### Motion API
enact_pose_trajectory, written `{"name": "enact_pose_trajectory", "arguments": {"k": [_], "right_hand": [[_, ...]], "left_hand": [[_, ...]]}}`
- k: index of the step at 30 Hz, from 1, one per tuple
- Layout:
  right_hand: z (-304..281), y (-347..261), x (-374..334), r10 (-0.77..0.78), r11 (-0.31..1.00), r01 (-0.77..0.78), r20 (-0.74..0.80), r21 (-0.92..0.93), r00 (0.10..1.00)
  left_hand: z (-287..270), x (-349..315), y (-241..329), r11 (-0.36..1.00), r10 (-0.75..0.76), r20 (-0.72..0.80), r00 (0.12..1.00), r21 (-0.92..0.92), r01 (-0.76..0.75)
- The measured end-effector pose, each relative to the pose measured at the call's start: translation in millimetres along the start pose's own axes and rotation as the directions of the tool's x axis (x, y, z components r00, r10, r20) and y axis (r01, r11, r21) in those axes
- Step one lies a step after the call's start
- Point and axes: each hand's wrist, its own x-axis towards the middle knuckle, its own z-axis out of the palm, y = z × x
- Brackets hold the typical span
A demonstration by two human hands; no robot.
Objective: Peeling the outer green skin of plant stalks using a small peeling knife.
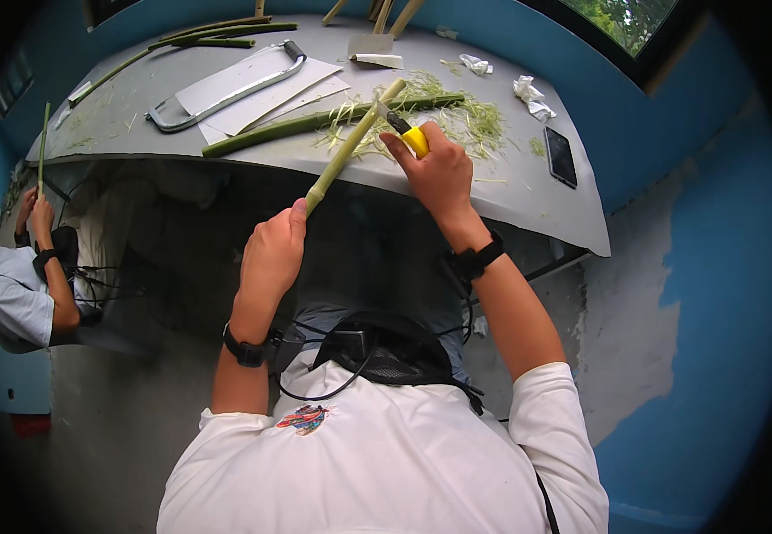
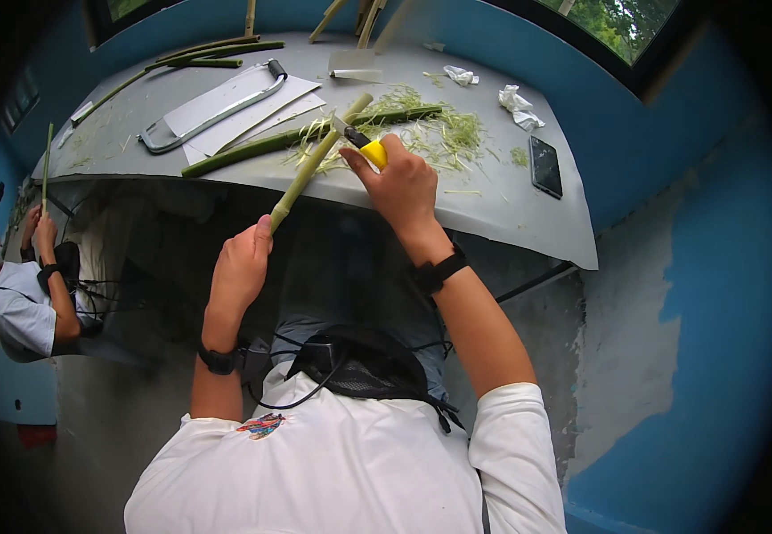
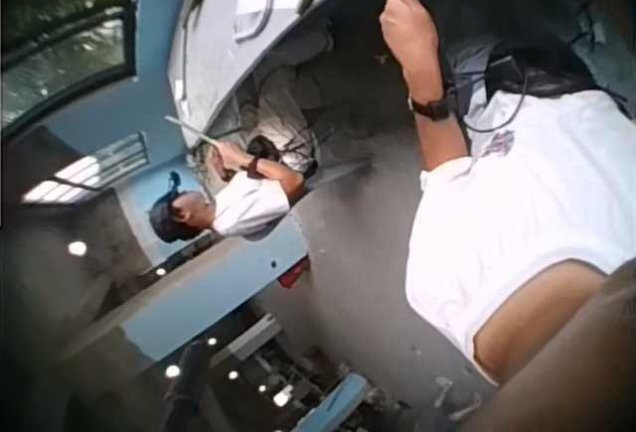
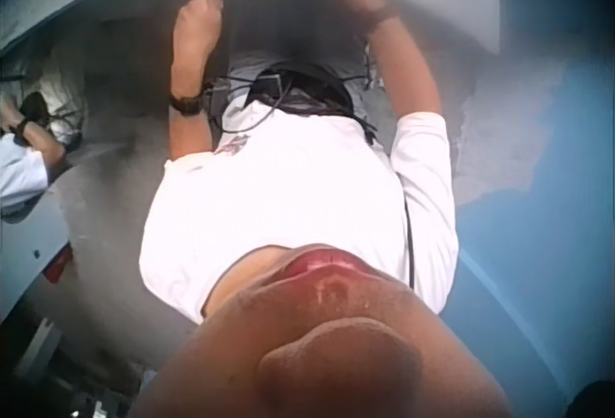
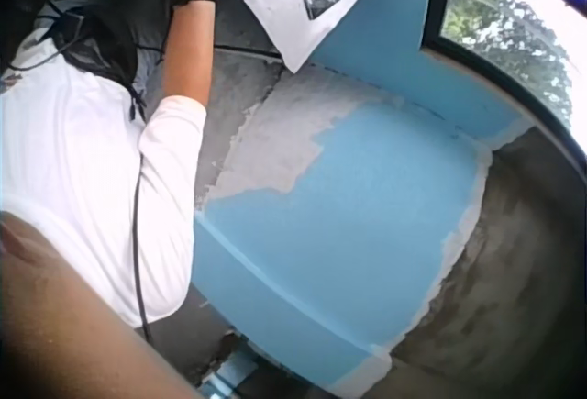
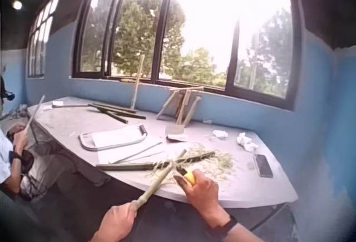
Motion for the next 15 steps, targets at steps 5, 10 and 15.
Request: {"name": "enact_pose_trajectory", "arguments": {"k": [5, 10, 15], "right_hand": [[1, 6, -2, -0.037, 0.962, 0.067, -0.118, 0.264, 0.992], [5, 16, -2, 0.087, 0.968, -0.064, -0.085, 0.244, 0.993], [6, 15, -1, 0.173, 0.968, -0.138, -0.16, 0.21, 0.972]], "left_hand": [[3, -5, 18, 0.99, 0.087, 0.06, 0.994, 0.103, -0.093], [1, -5, 24, 0.986, 0.114, 0.09, 0.989, 0.108, -0.124], [-6, -8, 12, 0.994, 0.094, 0.093, 0.991, 0.056, -0.099]]}}
